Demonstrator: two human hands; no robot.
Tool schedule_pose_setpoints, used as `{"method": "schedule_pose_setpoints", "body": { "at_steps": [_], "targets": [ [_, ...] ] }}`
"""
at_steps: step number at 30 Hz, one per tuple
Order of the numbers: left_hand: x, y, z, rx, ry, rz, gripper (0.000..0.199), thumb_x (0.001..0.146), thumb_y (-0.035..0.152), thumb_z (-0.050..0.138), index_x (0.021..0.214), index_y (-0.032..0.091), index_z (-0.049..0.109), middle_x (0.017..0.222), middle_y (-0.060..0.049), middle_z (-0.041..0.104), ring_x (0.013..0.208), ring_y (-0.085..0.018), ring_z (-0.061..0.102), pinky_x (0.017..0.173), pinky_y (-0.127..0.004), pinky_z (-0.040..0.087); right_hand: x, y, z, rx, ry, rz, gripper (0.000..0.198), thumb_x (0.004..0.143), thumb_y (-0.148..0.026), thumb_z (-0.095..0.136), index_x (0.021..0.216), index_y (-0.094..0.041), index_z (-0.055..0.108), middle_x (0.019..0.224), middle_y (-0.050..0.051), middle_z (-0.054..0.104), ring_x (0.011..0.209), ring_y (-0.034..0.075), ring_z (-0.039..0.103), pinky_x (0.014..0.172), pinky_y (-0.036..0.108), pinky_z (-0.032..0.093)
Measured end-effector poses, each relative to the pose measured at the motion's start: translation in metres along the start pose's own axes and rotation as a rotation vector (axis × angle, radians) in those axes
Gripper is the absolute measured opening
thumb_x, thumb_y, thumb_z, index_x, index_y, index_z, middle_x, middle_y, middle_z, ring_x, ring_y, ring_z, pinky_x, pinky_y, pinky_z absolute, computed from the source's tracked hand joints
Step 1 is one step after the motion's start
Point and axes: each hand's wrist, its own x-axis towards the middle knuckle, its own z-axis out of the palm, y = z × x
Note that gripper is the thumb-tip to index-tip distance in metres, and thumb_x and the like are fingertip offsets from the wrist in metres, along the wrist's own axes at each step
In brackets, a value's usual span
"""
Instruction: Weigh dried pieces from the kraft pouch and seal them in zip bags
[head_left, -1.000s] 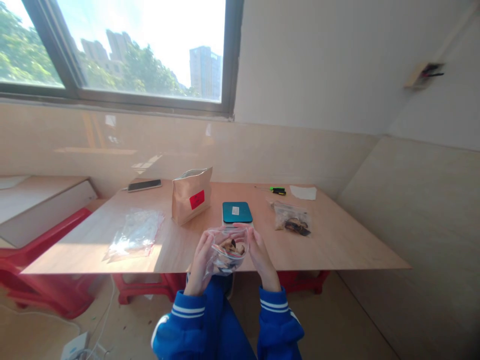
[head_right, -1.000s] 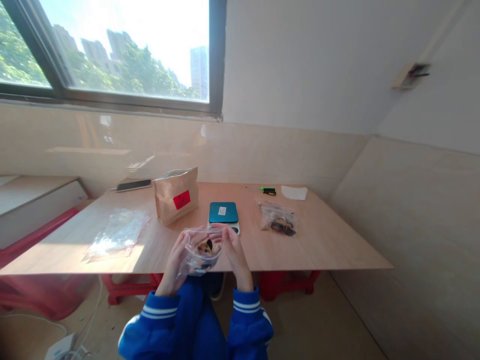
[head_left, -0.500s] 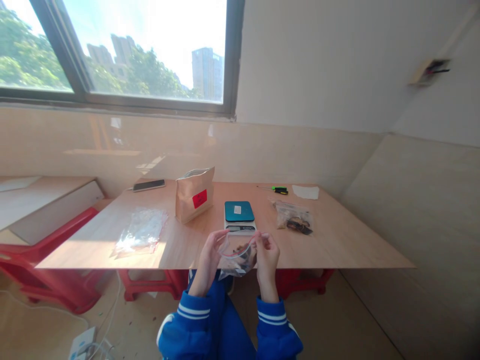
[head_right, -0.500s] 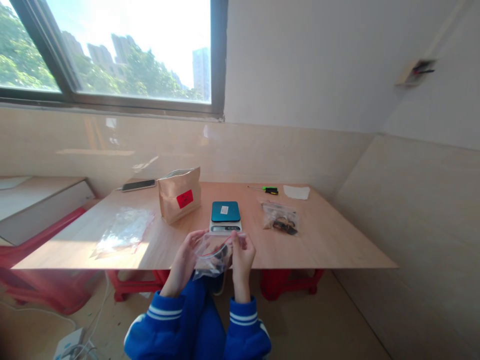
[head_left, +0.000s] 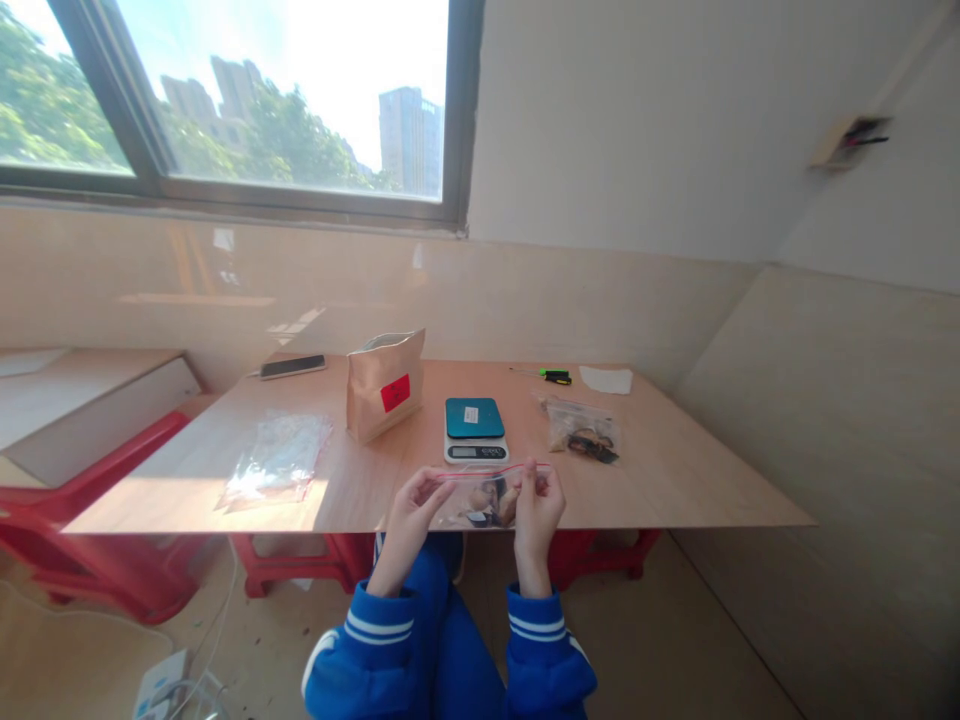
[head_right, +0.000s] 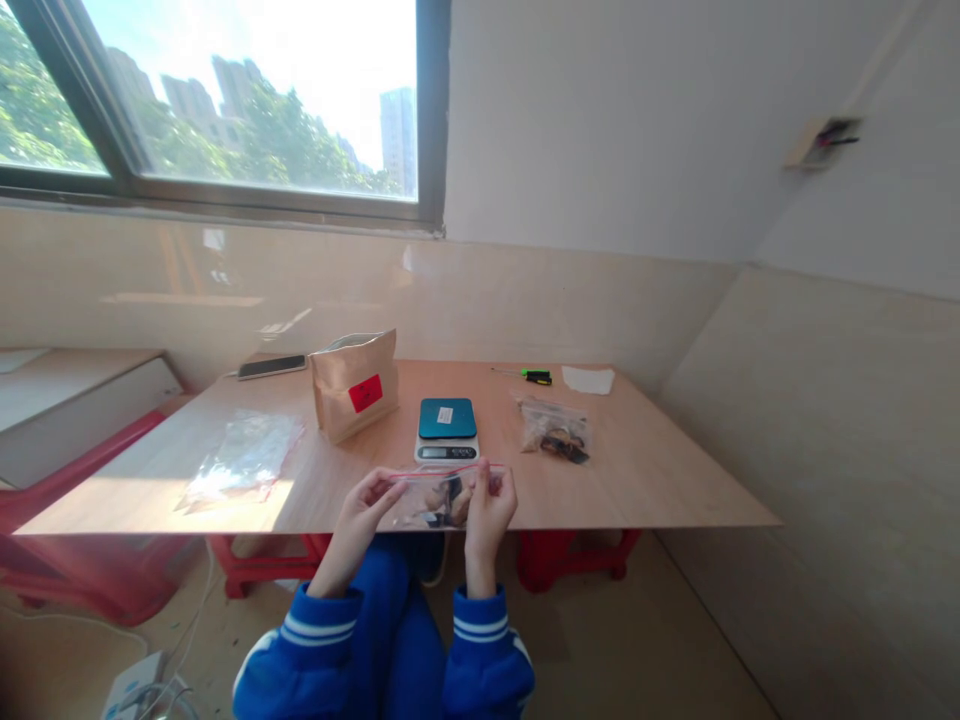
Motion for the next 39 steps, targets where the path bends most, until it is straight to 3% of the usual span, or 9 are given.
{"method": "schedule_pose_setpoints", "body": {
  "at_steps": [3,6,12,14,20,24,29,39],
  "targets": [
    [-0.002,0.001,-0.001,-0.037,0.005,-0.03,0.024,0.076,0.039,0.068,0.081,0.015,0.067,0.082,-0.005,0.071,0.082,-0.018,0.065,0.08,-0.029,0.049,0.001,0.0,-0.002,-0.02,-0.001,-0.002,0.048,0.074,-0.065,0.058,0.061,-0.02,0.049,0.05,-0.004,0.051,0.047,0.011,0.05,0.051,0.024,0.042],
    [-0.003,0.001,0.0,-0.024,0.089,-0.007,0.028,0.077,0.042,0.066,0.081,0.014,0.066,0.077,-0.004,0.069,0.077,-0.017,0.064,0.075,-0.028,0.05,0.001,0.002,-0.003,0.045,-0.066,0.027,0.047,0.073,-0.064,0.061,0.062,-0.02,0.049,0.051,-0.005,0.051,0.048,0.011,0.05,0.05,0.024,0.043],
    [-0.005,0.007,0.008,0.214,0.56,0.186,0.028,0.083,0.047,0.058,0.09,0.02,0.059,0.072,0.002,0.06,0.065,-0.013,0.062,0.064,-0.023,0.048,0.001,0.001,-0.009,0.13,-0.516,0.117,0.045,0.07,-0.062,0.066,0.073,-0.018,0.065,0.068,0.005,0.069,0.06,0.017,0.062,0.06,0.028,0.052],
    [-0.007,0.01,0.01,0.318,0.65,0.226,0.028,0.085,0.048,0.053,0.093,0.021,0.058,0.073,0.003,0.059,0.06,-0.011,0.06,0.059,-0.022,0.046,0.001,-0.002,-0.011,0.132,-0.618,0.134,0.041,0.072,-0.059,0.067,0.079,-0.018,0.069,0.074,0.007,0.072,0.067,0.019,0.066,0.066,0.031,0.054],
    [-0.005,0.016,0.007,0.474,0.751,0.283,0.03,0.087,0.048,0.049,0.09,0.021,0.061,0.069,0.003,0.058,0.052,-0.009,0.052,0.055,-0.021,0.041,-0.002,-0.009,-0.008,0.106,-0.617,0.143,0.037,0.076,-0.054,0.065,0.083,-0.019,0.072,0.081,0.008,0.075,0.072,0.022,0.069,0.071,0.035,0.055],
    [0.002,0.014,-0.003,0.301,0.644,0.161,0.038,0.08,0.054,0.057,0.091,0.018,0.062,0.063,0.004,0.056,0.049,-0.01,0.05,0.048,-0.022,0.039,-0.003,-0.01,-0.005,0.095,-0.503,0.126,0.034,0.078,-0.052,0.064,0.078,-0.018,0.071,0.075,0.007,0.075,0.068,0.021,0.069,0.069,0.033,0.054],
    [0.006,0.0,-0.012,0.087,0.421,0.066,0.042,0.074,0.052,0.065,0.09,0.014,0.067,0.074,-0.002,0.065,0.065,-0.014,0.058,0.06,-0.023,0.046,-0.002,-0.007,-0.003,0.205,-0.344,0.211,0.034,0.071,-0.048,0.073,0.084,-0.017,0.064,0.075,0.007,0.075,0.065,0.02,0.069,0.066,0.032,0.055],
    [-0.002,0.001,-0.012,0.064,0.435,0.097,0.031,0.077,0.048,0.064,0.085,0.018,0.064,0.07,0.001,0.064,0.061,-0.012,0.059,0.059,-0.022,0.048,0.002,-0.012,-0.013,0.086,-0.401,0.134,0.041,0.08,-0.056,0.06,0.081,-0.016,0.068,0.081,0.011,0.075,0.076,0.025,0.071,0.075,0.037,0.054]
  ]
}}
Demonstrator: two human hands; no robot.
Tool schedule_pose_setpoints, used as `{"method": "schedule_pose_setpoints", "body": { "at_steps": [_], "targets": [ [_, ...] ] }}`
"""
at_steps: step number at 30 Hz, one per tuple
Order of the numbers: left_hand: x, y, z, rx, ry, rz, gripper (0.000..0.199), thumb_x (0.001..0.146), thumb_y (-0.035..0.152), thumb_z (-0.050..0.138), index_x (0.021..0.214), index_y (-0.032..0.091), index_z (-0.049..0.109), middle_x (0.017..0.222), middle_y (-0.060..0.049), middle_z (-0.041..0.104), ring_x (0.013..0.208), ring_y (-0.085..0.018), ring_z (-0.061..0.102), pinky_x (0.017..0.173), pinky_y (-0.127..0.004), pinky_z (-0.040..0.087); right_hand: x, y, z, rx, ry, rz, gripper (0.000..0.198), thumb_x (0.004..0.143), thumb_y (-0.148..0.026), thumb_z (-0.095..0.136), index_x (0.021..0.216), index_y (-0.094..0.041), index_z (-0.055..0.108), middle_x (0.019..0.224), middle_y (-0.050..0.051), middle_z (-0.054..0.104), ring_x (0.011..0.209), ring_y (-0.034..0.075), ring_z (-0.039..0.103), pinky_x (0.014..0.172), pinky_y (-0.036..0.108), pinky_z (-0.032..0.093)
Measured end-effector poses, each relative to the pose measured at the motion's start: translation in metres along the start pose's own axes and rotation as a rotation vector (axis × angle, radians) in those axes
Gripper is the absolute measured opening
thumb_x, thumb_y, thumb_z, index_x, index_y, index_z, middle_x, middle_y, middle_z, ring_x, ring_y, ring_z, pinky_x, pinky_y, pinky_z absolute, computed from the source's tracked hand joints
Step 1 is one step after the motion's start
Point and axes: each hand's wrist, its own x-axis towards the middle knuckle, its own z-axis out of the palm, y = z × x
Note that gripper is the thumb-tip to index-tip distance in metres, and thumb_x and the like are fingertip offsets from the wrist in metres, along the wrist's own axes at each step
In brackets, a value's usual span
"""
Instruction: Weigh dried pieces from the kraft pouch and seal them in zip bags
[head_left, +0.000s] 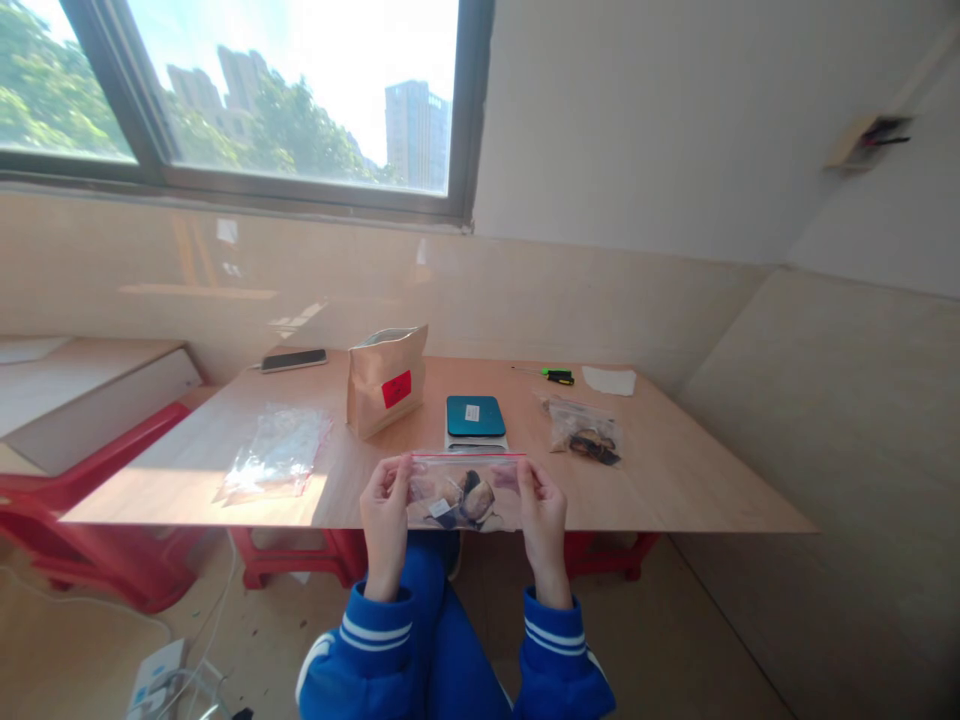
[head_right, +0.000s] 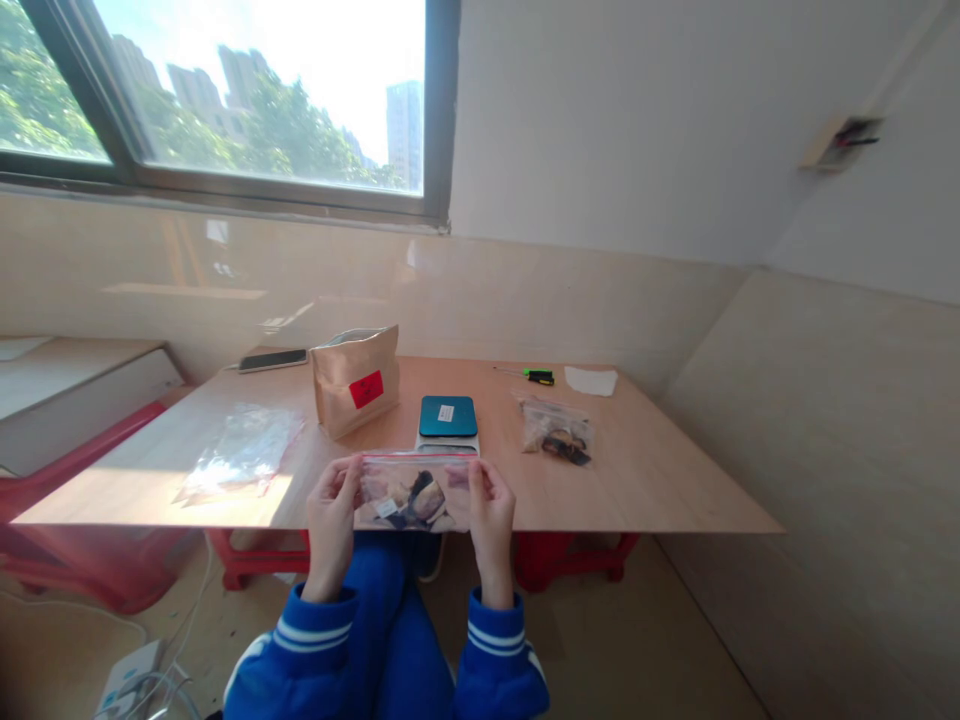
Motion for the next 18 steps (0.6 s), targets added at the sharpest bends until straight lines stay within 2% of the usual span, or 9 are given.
{"method": "schedule_pose_setpoints", "body": {
  "at_steps": [5,10,18],
  "targets": [
    [0.001,0.005,-0.005,0.033,-0.078,0.026,0.032,0.078,0.048,0.063,0.08,0.017,0.066,0.071,0.0,0.065,0.065,-0.012,0.06,0.061,-0.021,0.049,-0.002,-0.005,-0.002,-0.065,0.093,-0.049,0.044,0.081,-0.058,0.057,0.081,-0.015,0.068,0.077,0.011,0.075,0.071,0.024,0.07,0.07,0.034,0.053],
    [-0.001,0.014,-0.005,0.032,-0.163,0.017,0.03,0.073,0.044,0.07,0.084,0.016,0.067,0.075,-0.001,0.069,0.071,-0.014,0.064,0.065,-0.022,0.052,-0.004,-0.01,0.003,-0.065,0.206,-0.088,0.046,0.08,-0.059,0.057,0.077,-0.014,0.066,0.07,0.01,0.074,0.06,0.021,0.067,0.06,0.031,0.051],
    [-0.003,0.014,-0.009,0.027,-0.131,-0.007,0.027,0.073,0.041,0.07,0.082,0.017,0.066,0.074,0.0,0.068,0.066,-0.012,0.065,0.06,-0.02,0.052,-0.007,-0.013,0.0,-0.107,0.164,-0.144,0.046,0.084,-0.057,0.053,0.074,-0.015,0.068,0.07,0.009,0.074,0.06,0.019,0.066,0.063,0.029,0.052]
  ]
}}
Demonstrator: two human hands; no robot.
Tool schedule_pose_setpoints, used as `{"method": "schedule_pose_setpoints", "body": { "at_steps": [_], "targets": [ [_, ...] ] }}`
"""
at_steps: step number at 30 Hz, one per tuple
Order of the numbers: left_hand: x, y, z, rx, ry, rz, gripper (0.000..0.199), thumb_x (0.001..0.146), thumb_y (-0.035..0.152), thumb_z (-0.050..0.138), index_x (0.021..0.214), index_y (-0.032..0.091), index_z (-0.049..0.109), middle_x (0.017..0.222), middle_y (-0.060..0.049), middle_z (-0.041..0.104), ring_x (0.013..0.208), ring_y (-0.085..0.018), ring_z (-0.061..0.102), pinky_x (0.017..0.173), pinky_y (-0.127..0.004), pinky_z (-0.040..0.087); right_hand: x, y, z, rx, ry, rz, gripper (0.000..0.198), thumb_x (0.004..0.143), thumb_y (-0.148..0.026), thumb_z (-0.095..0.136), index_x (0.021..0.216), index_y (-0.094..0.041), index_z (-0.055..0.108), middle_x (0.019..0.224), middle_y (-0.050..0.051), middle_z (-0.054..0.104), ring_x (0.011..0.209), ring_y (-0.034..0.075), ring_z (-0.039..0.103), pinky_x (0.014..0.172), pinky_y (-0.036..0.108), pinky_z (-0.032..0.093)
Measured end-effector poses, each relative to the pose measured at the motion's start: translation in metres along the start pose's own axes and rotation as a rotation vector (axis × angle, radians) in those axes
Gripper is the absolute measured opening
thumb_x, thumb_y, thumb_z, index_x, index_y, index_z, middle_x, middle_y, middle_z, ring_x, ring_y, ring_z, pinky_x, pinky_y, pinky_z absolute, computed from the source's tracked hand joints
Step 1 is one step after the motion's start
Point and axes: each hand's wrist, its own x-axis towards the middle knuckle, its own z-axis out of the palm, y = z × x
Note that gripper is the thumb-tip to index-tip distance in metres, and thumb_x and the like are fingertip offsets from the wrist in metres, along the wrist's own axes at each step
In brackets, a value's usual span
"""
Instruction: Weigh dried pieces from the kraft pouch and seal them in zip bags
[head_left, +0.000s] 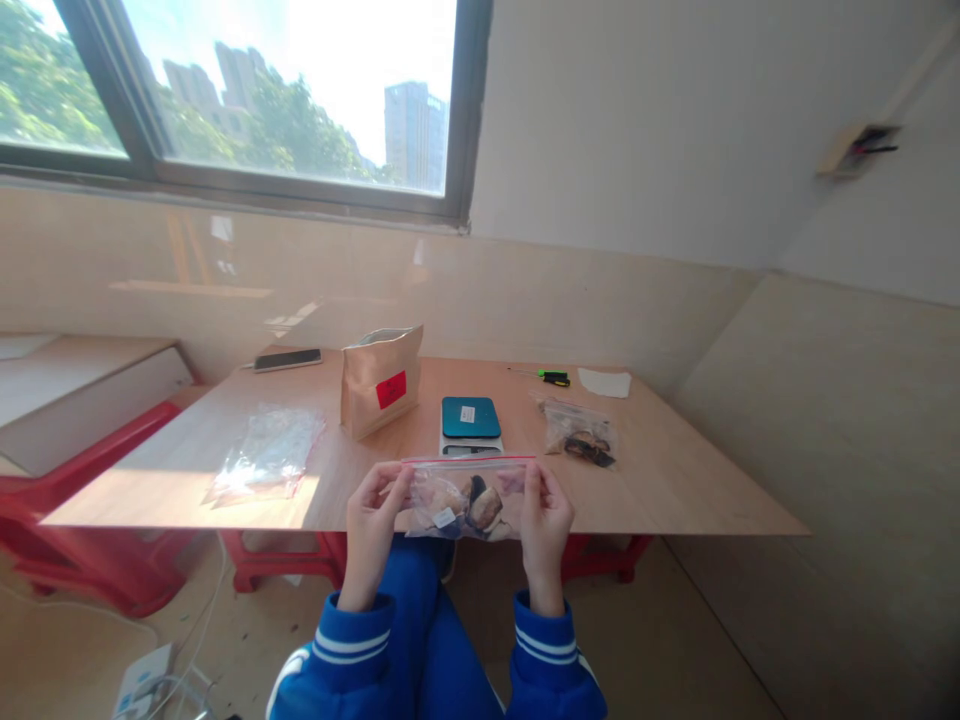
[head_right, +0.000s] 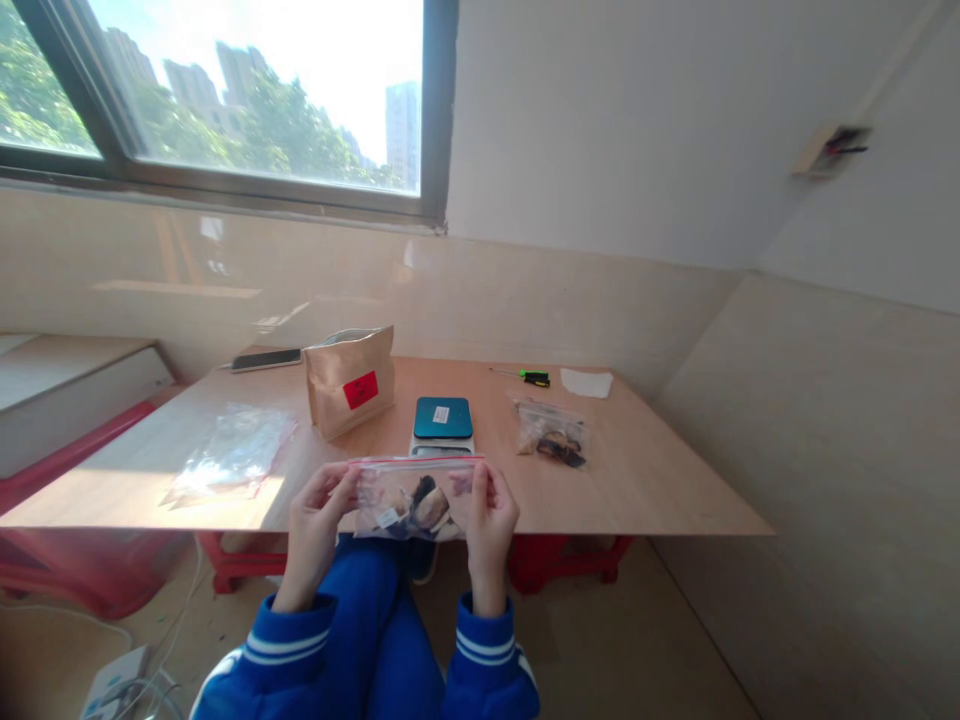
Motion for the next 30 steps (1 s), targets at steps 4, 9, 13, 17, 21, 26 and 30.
{"method": "schedule_pose_setpoints", "body": {
  "at_steps": [4,9,13,17,21,26,30],
  "targets": [
    [0.0,-0.001,-0.002,0.015,0.012,0.019,0.026,0.073,0.04,0.071,0.082,0.017,0.065,0.077,0.0,0.068,0.066,-0.013,0.067,0.061,-0.021,0.053,0.001,0.004,-0.003,-0.017,0.01,-0.002,0.043,0.084,-0.055,0.053,0.078,-0.015,0.067,0.072,0.009,0.074,0.063,0.019,0.067,0.063,0.028,0.051],
    [0.0,0.002,-0.002,0.043,0.035,0.035,0.024,0.072,0.039,0.071,0.082,0.017,0.066,0.073,0.001,0.067,0.061,-0.013,0.066,0.06,-0.022,0.053,0.001,0.009,-0.001,-0.022,0.03,-0.02,0.04,0.084,-0.053,0.054,0.081,-0.015,0.066,0.074,0.008,0.073,0.062,0.017,0.065,0.062,0.027,0.051],
    [-0.003,0.008,0.0,0.079,0.059,0.051,0.024,0.073,0.04,0.071,0.082,0.017,0.066,0.069,0.002,0.066,0.06,-0.013,0.066,0.057,-0.021,0.052,-0.001,0.01,0.0,-0.038,0.056,-0.052,0.036,0.084,-0.05,0.056,0.081,-0.015,0.066,0.074,0.006,0.072,0.061,0.016,0.064,0.062,0.026,0.05],
    [-0.005,0.011,0.003,0.083,0.077,0.062,0.025,0.073,0.04,0.07,0.082,0.017,0.065,0.067,0.002,0.065,0.059,-0.012,0.064,0.056,-0.021,0.052,-0.004,0.009,0.002,-0.03,0.074,-0.094,0.032,0.085,-0.046,0.057,0.079,-0.015,0.064,0.069,0.003,0.069,0.059,0.014,0.061,0.062,0.026,0.049],
    [-0.002,0.005,0.006,0.044,0.069,0.047,0.026,0.075,0.042,0.067,0.078,0.017,0.061,0.067,0.002,0.062,0.057,-0.011,0.061,0.055,-0.021,0.05,-0.004,0.008,0.006,0.003,0.091,-0.069,0.034,0.085,-0.048,0.057,0.076,-0.016,0.062,0.068,0.003,0.068,0.061,0.014,0.061,0.062,0.026,0.049],
    [0.003,-0.005,0.007,-0.002,0.029,0.031,0.029,0.077,0.043,0.065,0.087,0.016,0.063,0.072,0.001,0.063,0.062,-0.011,0.061,0.061,-0.021,0.05,-0.002,0.012,0.011,0.082,-0.06,-0.006,0.04,0.087,-0.054,0.05,0.075,-0.017,0.061,0.071,0.005,0.071,0.068,0.017,0.066,0.069,0.029,0.051],
    [0.002,-0.006,0.006,-0.018,0.015,0.016,0.03,0.077,0.043,0.065,0.088,0.016,0.063,0.076,0.0,0.064,0.063,-0.012,0.063,0.061,-0.022,0.051,0.0,0.017,0.013,0.188,-0.18,0.086,0.037,0.078,-0.055,0.062,0.08,-0.018,0.062,0.077,0.005,0.073,0.073,0.018,0.068,0.069,0.028,0.052]
  ]
}}
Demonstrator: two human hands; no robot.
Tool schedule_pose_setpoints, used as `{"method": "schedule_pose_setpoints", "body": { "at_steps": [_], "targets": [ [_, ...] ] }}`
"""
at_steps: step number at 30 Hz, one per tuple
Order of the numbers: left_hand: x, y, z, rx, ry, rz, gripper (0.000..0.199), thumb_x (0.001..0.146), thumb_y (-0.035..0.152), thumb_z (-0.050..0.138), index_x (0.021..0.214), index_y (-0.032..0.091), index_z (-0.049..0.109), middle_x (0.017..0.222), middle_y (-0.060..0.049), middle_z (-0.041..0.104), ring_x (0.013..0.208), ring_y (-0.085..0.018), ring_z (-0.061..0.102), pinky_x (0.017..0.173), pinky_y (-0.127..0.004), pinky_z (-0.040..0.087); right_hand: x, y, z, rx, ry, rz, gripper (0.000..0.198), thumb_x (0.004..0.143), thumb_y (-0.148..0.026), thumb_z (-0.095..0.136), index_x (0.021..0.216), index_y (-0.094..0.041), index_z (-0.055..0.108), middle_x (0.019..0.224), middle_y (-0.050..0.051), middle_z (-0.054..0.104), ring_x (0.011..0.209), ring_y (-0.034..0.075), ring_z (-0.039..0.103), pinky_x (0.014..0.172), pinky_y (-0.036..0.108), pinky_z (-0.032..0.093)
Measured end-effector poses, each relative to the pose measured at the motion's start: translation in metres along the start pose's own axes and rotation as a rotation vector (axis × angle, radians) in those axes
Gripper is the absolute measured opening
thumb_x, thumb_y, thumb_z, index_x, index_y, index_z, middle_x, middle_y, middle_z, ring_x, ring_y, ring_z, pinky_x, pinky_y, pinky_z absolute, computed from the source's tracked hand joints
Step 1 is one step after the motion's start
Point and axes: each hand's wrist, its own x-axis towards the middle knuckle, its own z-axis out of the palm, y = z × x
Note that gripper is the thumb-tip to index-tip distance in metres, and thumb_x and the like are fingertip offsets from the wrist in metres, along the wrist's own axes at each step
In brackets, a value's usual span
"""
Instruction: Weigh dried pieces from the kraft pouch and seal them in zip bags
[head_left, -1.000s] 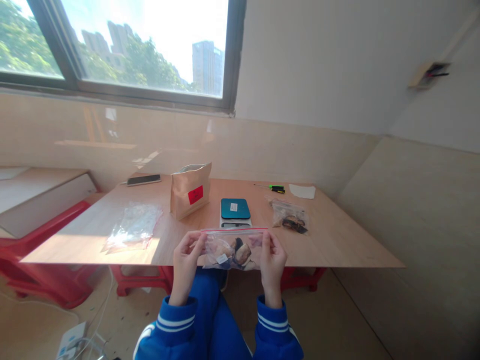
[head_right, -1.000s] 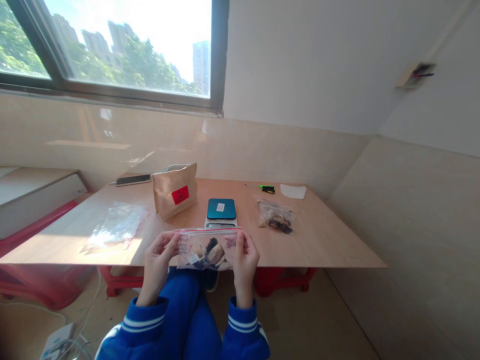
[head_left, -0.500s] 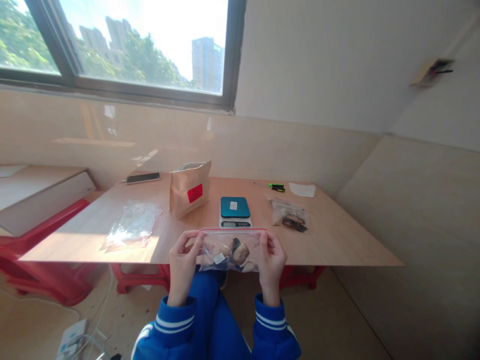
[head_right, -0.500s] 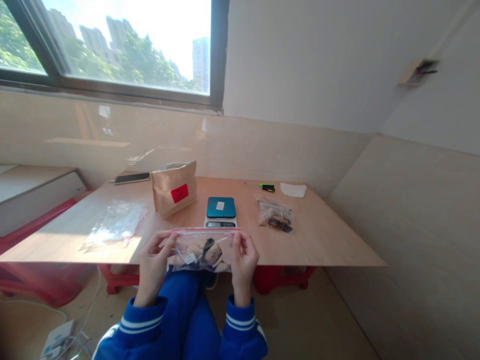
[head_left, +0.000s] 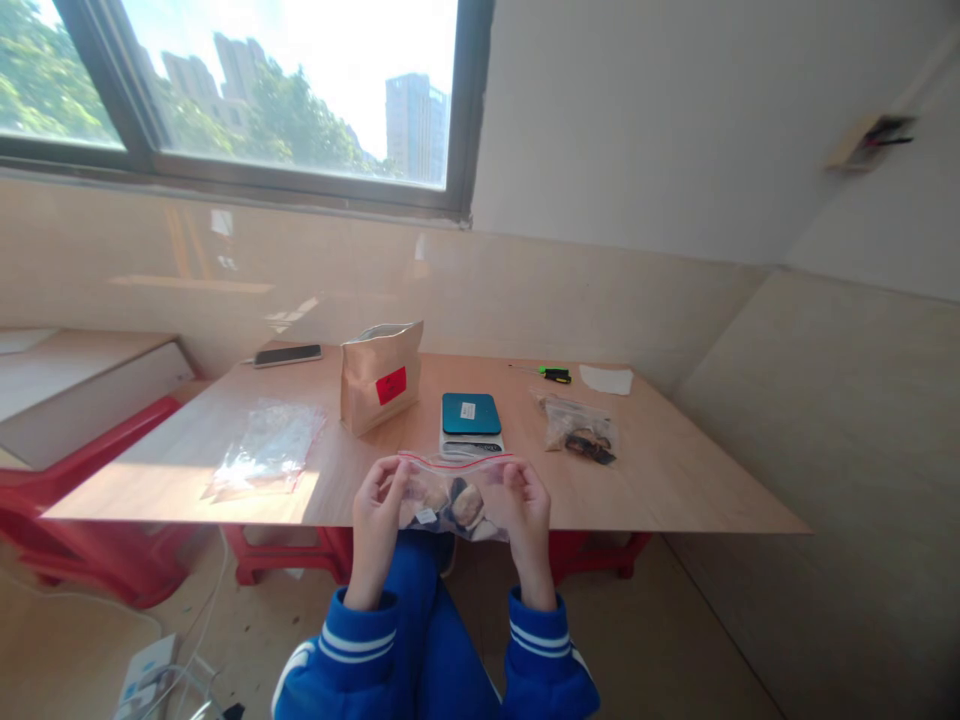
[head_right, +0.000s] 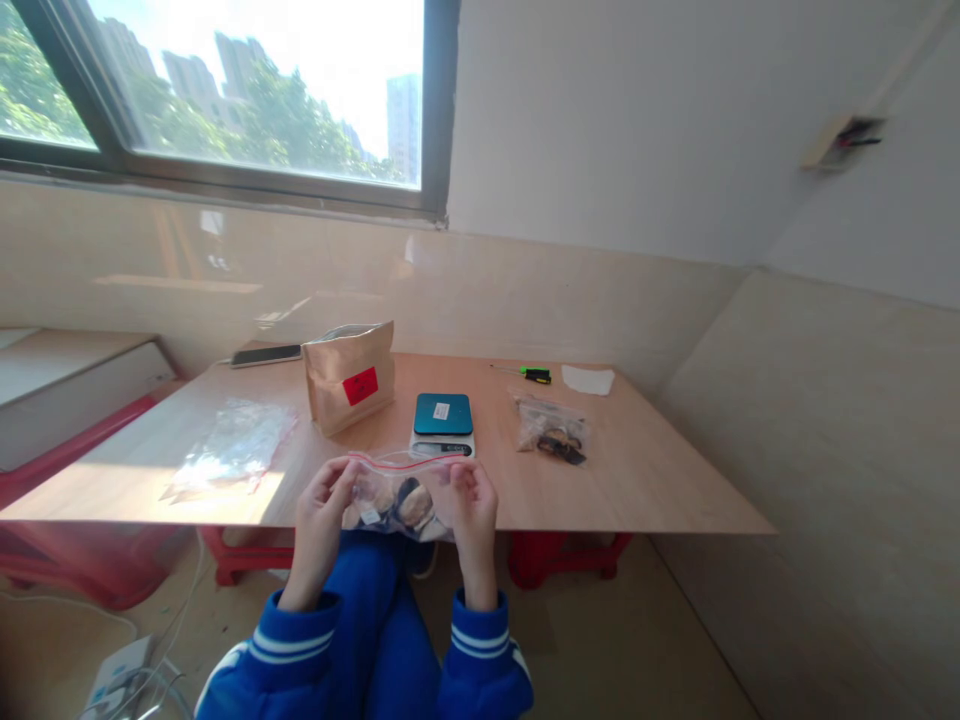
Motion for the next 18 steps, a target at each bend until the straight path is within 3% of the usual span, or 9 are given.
{"method": "schedule_pose_setpoints", "body": {
  "at_steps": [6,13,18],
  "targets": [
    [-0.0026,0.0035,-0.0025,-0.003,0.019,-0.009,0.028,0.076,0.042,0.066,0.087,0.017,0.06,0.073,0.001,0.065,0.062,-0.013,0.064,0.061,-0.024,0.053,0.0024,0.0026,-0.0038,0.083,-0.058,0.112,0.03,0.074,-0.043,0.071,0.087,-0.017,0.065,0.084,0.007,0.075,0.083,0.021,0.071,0.081,0.034,0.054],
    [-0.0036,0.0091,0.0001,0.026,0.005,0.029,0.028,0.076,0.043,0.066,0.083,0.017,0.059,0.071,0.001,0.066,0.059,-0.012,0.064,0.059,-0.023,0.052,0.0033,0.0034,-0.0074,0.098,-0.057,0.166,0.032,0.071,-0.045,0.073,0.082,-0.016,0.068,0.08,0.008,0.076,0.077,0.021,0.071,0.075,0.034,0.056],
    [-0.0035,0.0077,-0.0019,0.049,-0.007,0.038,0.028,0.078,0.043,0.064,0.085,0.017,0.057,0.072,0.001,0.066,0.062,-0.013,0.065,0.063,-0.024,0.052,0.0034,0.0028,-0.0096,0.067,-0.01,0.113,0.028,0.072,-0.043,0.073,0.077,-0.016,0.069,0.077,0.006,0.074,0.076,0.019,0.069,0.077,0.032,0.054]
  ]
}}
